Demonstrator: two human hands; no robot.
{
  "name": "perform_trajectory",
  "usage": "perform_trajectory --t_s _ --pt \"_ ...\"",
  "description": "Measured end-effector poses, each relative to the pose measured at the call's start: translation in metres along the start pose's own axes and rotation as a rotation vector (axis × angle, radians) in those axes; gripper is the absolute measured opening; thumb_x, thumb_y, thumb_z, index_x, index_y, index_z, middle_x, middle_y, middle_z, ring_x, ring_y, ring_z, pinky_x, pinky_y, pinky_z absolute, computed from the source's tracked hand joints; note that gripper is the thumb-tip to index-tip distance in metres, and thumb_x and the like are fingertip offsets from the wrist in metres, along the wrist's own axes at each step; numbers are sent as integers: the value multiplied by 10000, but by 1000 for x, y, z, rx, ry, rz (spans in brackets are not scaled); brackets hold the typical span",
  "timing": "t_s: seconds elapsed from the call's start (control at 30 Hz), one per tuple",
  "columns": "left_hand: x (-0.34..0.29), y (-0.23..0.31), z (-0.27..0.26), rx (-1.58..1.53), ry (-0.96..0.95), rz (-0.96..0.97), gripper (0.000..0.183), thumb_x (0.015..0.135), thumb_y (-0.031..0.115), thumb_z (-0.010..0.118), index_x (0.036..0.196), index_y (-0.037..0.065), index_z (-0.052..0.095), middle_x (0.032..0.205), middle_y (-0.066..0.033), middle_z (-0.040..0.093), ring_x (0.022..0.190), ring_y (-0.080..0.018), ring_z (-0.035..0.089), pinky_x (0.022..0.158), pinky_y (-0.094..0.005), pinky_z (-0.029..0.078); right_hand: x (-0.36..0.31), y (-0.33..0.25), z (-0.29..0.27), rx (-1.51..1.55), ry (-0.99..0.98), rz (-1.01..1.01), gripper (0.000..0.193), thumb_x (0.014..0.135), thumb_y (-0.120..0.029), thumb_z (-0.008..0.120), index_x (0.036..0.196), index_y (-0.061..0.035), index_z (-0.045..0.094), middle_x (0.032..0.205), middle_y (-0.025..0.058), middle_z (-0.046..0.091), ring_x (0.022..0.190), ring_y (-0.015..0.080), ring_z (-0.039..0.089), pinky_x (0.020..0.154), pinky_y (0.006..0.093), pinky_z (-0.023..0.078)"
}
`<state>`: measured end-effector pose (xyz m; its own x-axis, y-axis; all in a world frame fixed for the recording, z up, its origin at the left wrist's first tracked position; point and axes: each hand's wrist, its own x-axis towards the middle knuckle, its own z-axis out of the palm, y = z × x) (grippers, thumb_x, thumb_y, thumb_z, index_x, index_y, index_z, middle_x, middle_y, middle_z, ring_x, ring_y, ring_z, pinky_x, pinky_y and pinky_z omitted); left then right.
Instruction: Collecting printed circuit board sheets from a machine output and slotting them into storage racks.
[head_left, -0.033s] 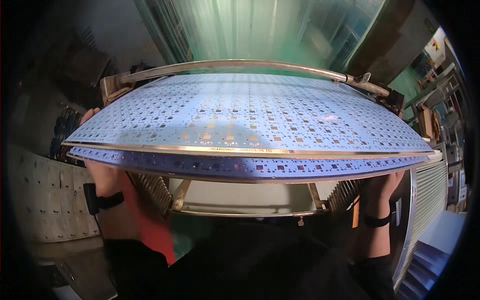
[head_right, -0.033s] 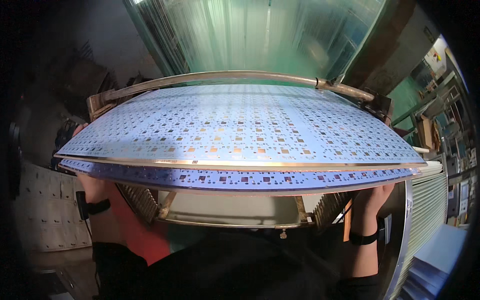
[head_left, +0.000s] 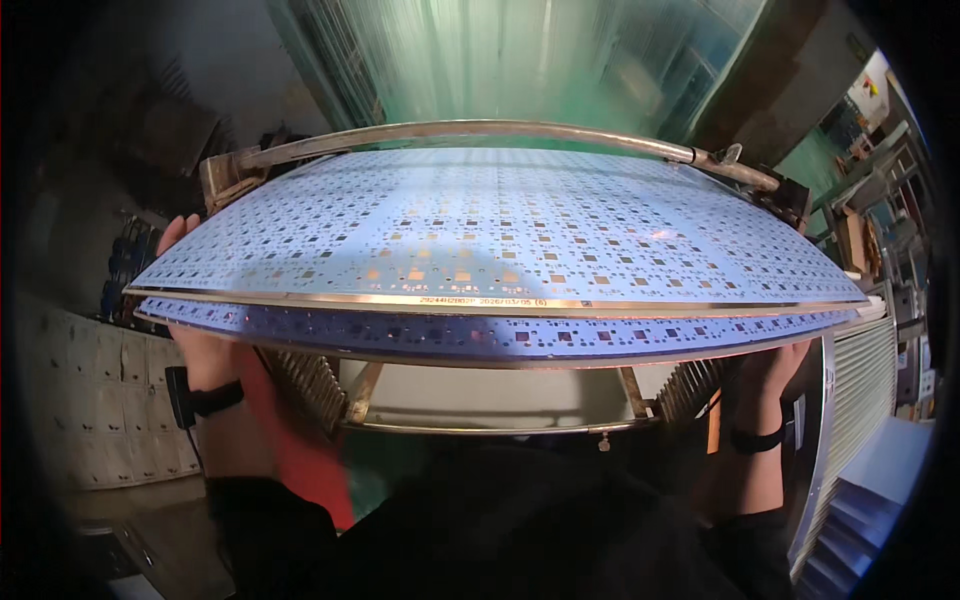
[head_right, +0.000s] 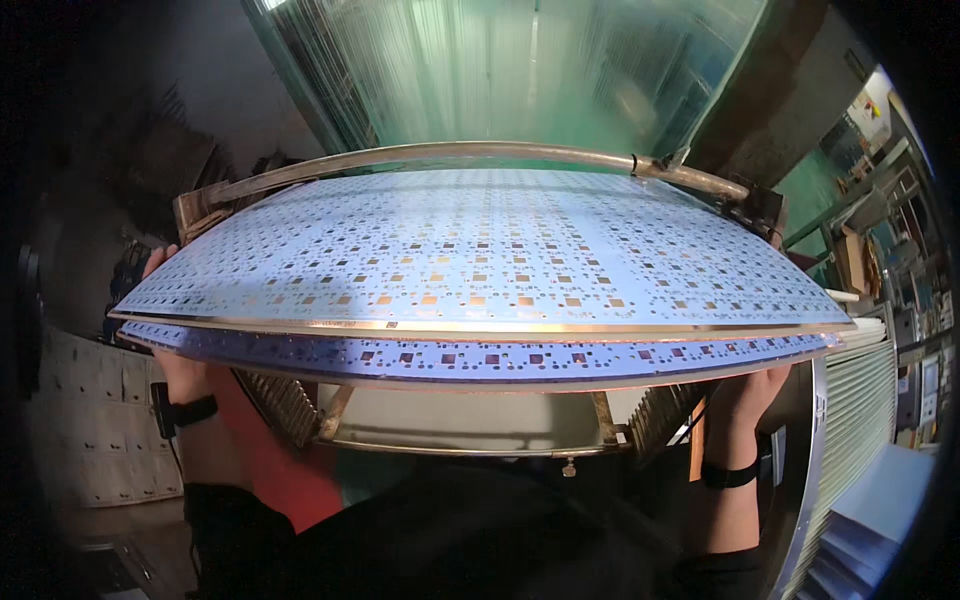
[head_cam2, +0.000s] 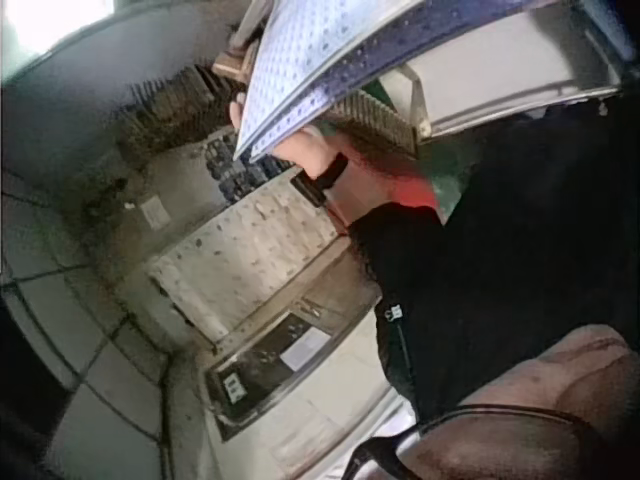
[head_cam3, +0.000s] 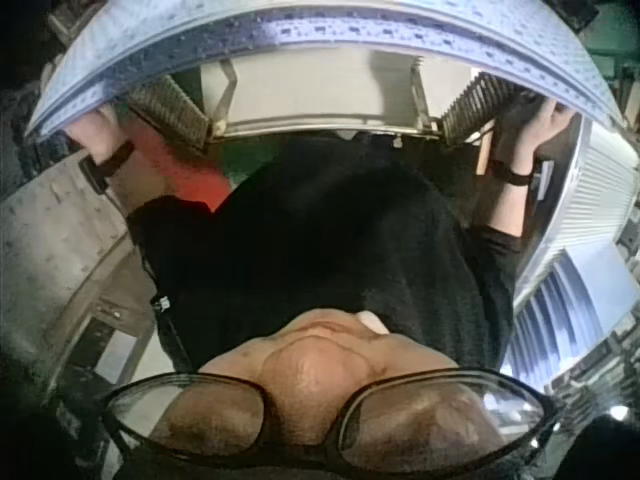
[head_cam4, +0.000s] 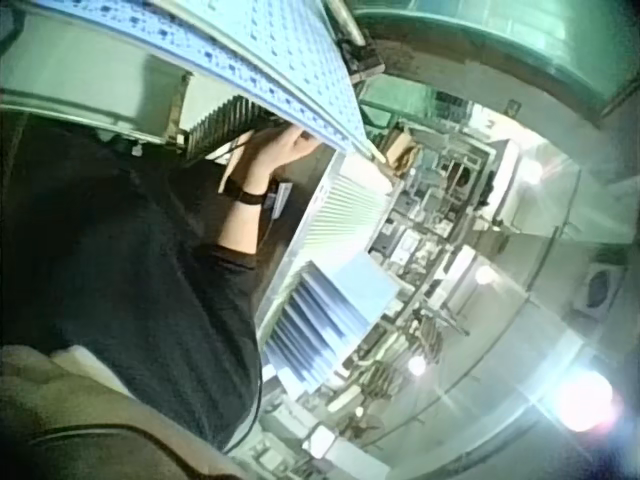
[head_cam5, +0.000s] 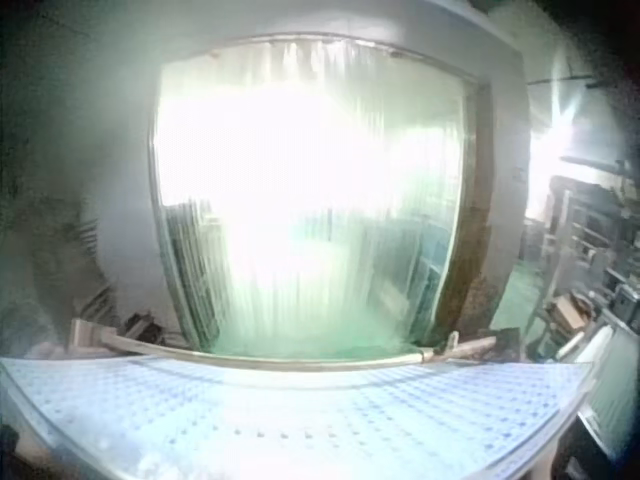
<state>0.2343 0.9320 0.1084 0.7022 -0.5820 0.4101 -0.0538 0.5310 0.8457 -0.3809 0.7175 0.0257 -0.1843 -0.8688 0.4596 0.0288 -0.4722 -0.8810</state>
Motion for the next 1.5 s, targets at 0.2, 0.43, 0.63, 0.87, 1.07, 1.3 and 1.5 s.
perform_trajectory --t_s 0.2,0.43,0.63,0.87,1.07,1.3,1.5 --pt "73 -36 -4 -22 -166 -201 533 1033 361 436 1416 -8 426 1411 -177 498 1308 -269 485 1123 -394 381 4 -2 4 -113 -3 5 332 940 -153 591 1204 43 545 1129 92 629 1034 175 594 925 302 458" --pt "84 -64 -1 1 -184 -258 536 1035 371 435 1420 -3 425 1415 -172 497 1311 -265 483 1126 -389 376 0 15 -25 11 98 94 379 964 -148 585 1280 29 473 1183 99 603 998 165 605 926 326 486" --pt "86 -79 -2 2 -198 -280 540 1037 379 433 1423 2 423 1418 -168 497 1313 -261 482 1129 -386 372 1 4 9 -39 50 18 304 956 -157 612 1192 21 541 1083 82 630 975 146 602 854 281 487" --pt "87 -76 -3 17 -202 -288 544 1039 388 432 1427 8 422 1421 -163 496 1315 -256 480 1132 -381 368 -2 15 -12 -17 84 45 351 972 -148 587 1249 47 498 1139 108 614 995 171 600 875 298 489" --pt "92 -77 -6 20 -203 -297 547 1041 397 430 1430 12 420 1425 -158 495 1318 -252 479 1135 -377 364 -3 26 -25 -41 59 56 458 978 -158 583 1353 48 418 1246 138 566 1093 212 578 973 335 465" --pt "99 -78 -10 26 -205 -299 551 1044 406 429 1434 18 419 1428 -153 495 1320 -248 477 1138 -373 359 -3 49 -53 -83 35 55 438 961 -148 612 1319 49 454 1237 125 576 1130 211 561 999 347 443" --pt "96 -83 -11 50 -193 -303 554 1046 414 428 1437 22 417 1431 -149 494 1322 -244 476 1140 -369 355 1 49 -58 -94 39 59 397 962 -149 610 1285 42 479 1197 112 590 1088 197 571 967 336 456"
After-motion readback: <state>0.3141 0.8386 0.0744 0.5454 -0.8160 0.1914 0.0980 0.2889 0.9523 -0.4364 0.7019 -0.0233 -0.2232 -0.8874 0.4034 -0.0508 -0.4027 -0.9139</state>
